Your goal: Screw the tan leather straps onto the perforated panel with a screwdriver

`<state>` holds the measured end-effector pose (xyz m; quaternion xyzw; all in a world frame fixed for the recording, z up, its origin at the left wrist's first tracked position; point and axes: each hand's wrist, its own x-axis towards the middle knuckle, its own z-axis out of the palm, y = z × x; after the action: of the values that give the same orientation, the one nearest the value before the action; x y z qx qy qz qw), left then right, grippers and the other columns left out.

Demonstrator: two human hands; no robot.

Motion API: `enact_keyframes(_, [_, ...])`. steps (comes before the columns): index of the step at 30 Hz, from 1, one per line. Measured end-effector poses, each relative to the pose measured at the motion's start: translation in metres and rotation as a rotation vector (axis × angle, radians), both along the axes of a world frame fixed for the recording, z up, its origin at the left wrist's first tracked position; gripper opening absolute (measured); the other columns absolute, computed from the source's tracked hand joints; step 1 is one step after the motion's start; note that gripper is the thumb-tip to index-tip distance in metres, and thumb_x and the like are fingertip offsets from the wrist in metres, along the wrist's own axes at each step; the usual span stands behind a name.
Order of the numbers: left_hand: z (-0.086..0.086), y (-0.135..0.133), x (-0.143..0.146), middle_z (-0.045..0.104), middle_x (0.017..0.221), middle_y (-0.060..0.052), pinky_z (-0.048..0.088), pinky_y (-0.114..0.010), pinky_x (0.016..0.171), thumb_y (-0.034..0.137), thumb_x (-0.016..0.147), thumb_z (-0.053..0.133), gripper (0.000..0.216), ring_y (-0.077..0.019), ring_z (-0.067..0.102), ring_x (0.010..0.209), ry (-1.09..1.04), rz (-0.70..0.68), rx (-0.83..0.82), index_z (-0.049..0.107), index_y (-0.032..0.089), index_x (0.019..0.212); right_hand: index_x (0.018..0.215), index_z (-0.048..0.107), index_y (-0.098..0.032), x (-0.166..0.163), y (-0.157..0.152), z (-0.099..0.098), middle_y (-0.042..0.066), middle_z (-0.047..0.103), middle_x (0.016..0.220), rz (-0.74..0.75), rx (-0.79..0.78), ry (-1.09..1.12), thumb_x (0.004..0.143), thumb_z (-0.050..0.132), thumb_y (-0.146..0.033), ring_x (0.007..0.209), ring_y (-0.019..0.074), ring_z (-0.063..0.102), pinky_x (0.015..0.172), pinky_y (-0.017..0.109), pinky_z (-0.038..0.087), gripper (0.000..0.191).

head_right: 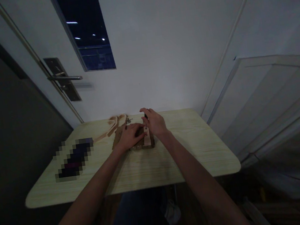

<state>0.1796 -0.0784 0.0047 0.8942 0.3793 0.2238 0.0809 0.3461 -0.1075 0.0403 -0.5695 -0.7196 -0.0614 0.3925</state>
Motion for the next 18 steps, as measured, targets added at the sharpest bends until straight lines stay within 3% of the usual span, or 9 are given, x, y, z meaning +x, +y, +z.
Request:
enact_keyframes(4, [0.0007,-0.0001,-0.0003,0.065,0.124,-0.011,0.024,-0.06,0.112,0.048,0.09,0.055,0.039,-0.0304,0.053,0.123,0.006,-0.001,-0.005,0.059,0.022,0.119,0.135,0.048,-0.022,0.0006,0.0011,-0.0004,0.011,0.066,0.11,0.096,0.0,0.027,0.094,0.039,-0.022,0.094,0.0225,0.062,0.082,0.035,0.051,0.042])
enact_keyframes(8, [0.0006,0.0001,-0.0006,0.065,0.124,-0.009,0.025,-0.06,0.112,0.048,0.09,0.055,0.038,-0.0302,0.054,0.123,-0.012,-0.02,-0.002,0.059,0.022,0.119,0.138,0.044,-0.019,0.0009,0.0026,-0.0003,0.011,0.067,0.107,0.157,-0.013,0.069,0.095,0.034,-0.02,0.089,0.0209,0.063,0.081,0.034,0.052,0.044])
enact_keyframes(13, [0.0,0.0,-0.0004,0.065,0.123,-0.01,0.027,-0.059,0.112,0.048,0.09,0.054,0.039,-0.0296,0.054,0.122,-0.014,-0.005,-0.002,0.06,0.022,0.118,0.135,0.043,-0.022,-0.0027,-0.0019,0.0036,0.004,0.067,0.086,0.091,-0.048,0.076,0.091,0.048,-0.023,0.074,0.0197,0.064,0.071,0.031,0.05,0.044])
enact_keyframes(18, [-0.0017,0.0005,-0.0007,0.065,0.124,-0.009,0.025,-0.059,0.113,0.047,0.091,0.055,0.037,-0.029,0.054,0.122,-0.021,-0.011,0.002,0.058,0.023,0.119,0.114,0.058,-0.028,-0.0071,-0.0046,0.0055,0.003,0.068,0.088,-0.021,-0.005,-0.02,0.091,0.056,-0.032,0.071,0.0176,0.061,0.066,0.028,0.045,0.024])
